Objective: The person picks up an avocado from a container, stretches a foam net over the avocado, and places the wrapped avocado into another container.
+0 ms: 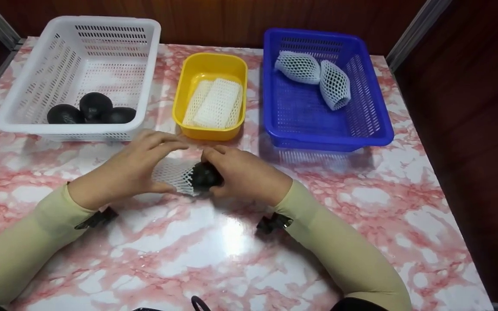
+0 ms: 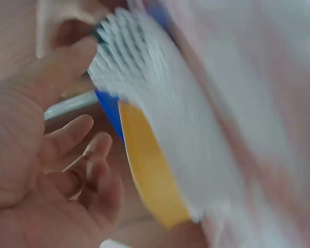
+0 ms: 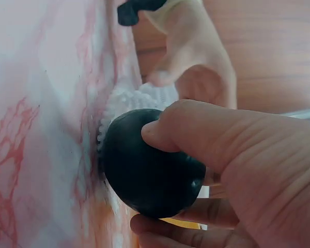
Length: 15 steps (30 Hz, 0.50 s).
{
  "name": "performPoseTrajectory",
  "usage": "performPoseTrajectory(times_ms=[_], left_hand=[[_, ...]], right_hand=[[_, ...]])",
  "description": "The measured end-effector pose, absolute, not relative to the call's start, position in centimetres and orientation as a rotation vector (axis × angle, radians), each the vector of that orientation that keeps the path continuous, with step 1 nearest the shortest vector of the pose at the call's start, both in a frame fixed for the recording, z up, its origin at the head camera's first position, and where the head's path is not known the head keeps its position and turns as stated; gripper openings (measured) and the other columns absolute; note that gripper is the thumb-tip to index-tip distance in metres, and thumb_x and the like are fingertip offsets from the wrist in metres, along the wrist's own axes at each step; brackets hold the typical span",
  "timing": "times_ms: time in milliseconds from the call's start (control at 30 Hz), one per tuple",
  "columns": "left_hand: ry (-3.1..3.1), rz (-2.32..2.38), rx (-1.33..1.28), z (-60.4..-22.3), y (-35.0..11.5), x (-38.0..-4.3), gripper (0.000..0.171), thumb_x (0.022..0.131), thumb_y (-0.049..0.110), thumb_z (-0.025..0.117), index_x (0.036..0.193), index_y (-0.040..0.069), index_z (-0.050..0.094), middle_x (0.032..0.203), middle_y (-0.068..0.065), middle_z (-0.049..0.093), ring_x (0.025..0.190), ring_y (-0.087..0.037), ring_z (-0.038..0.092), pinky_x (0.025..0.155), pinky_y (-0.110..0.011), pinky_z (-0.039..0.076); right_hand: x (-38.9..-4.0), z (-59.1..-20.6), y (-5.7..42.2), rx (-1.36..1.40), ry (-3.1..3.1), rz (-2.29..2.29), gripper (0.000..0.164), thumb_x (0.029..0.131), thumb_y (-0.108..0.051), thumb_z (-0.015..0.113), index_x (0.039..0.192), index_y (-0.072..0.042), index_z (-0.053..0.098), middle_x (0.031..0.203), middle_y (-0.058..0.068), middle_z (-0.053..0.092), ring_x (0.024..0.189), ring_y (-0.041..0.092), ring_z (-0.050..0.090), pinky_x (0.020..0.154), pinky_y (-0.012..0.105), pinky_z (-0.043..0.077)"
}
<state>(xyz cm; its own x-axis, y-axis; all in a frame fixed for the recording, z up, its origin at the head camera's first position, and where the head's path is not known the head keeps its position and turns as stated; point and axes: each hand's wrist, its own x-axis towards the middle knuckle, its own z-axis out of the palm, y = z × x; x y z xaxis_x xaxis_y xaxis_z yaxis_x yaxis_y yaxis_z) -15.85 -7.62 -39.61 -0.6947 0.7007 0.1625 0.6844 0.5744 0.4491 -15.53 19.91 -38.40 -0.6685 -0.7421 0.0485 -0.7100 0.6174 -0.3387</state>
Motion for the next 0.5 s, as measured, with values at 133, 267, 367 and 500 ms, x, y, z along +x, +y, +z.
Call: performPoseTrajectory(times_ms=[133, 267, 367, 500], left_hand=[[2.696, 0.536, 1.175, -40.4, -7.3, -16.0, 0.087, 0.081, 0.04, 0.087, 0.152, 0.012, 0.046, 0.145, -0.007, 0.059, 0.133, -0.028, 0.055, 0.114, -0.046, 0.045], [2.709, 0.452, 1.136, -40.6, -5.8, -15.9, 0.055, 0.088, 0.037, 0.078, 0.133, 0.013, 0.059, 0.122, -0.004, 0.069, 0.112, -0.027, 0.064, 0.098, -0.046, 0.053], [2.733, 0.482, 1.116, -40.3, -4.7, -15.8, 0.043, 0.09, 0.041, 0.076, 0.12, 0.013, 0.062, 0.11, -0.003, 0.07, 0.102, -0.026, 0.067, 0.091, -0.046, 0.054], [2.7, 0.568, 1.076, -40.2, -3.9, -15.8, 0.052, 0.086, 0.047, 0.079, 0.12, 0.013, 0.061, 0.109, -0.003, 0.069, 0.101, -0.024, 0.067, 0.092, -0.046, 0.055]], right_hand=[[-15.6, -38.4, 19.9, -1.22, 2.744, -0.505, 0.06, 0.076, -0.028, 0.09, 0.125, -0.014, 0.058, 0.113, 0.006, 0.068, 0.091, 0.019, 0.066, 0.083, 0.034, 0.06], [-15.7, -38.4, 19.8, -1.221, 2.761, -0.503, 0.059, 0.076, -0.029, 0.091, 0.123, -0.014, 0.059, 0.112, 0.003, 0.066, 0.087, 0.019, 0.063, 0.079, 0.032, 0.058], [-15.7, -38.2, 19.8, -1.217, 2.773, -0.496, 0.058, 0.076, -0.029, 0.092, 0.122, -0.013, 0.06, 0.112, 0.002, 0.065, 0.083, 0.019, 0.061, 0.075, 0.03, 0.055], [-15.6, -38.0, 19.7, -1.221, 2.772, -0.482, 0.057, 0.076, -0.028, 0.092, 0.122, -0.013, 0.061, 0.115, 0.002, 0.063, 0.084, 0.018, 0.062, 0.075, 0.028, 0.056]])
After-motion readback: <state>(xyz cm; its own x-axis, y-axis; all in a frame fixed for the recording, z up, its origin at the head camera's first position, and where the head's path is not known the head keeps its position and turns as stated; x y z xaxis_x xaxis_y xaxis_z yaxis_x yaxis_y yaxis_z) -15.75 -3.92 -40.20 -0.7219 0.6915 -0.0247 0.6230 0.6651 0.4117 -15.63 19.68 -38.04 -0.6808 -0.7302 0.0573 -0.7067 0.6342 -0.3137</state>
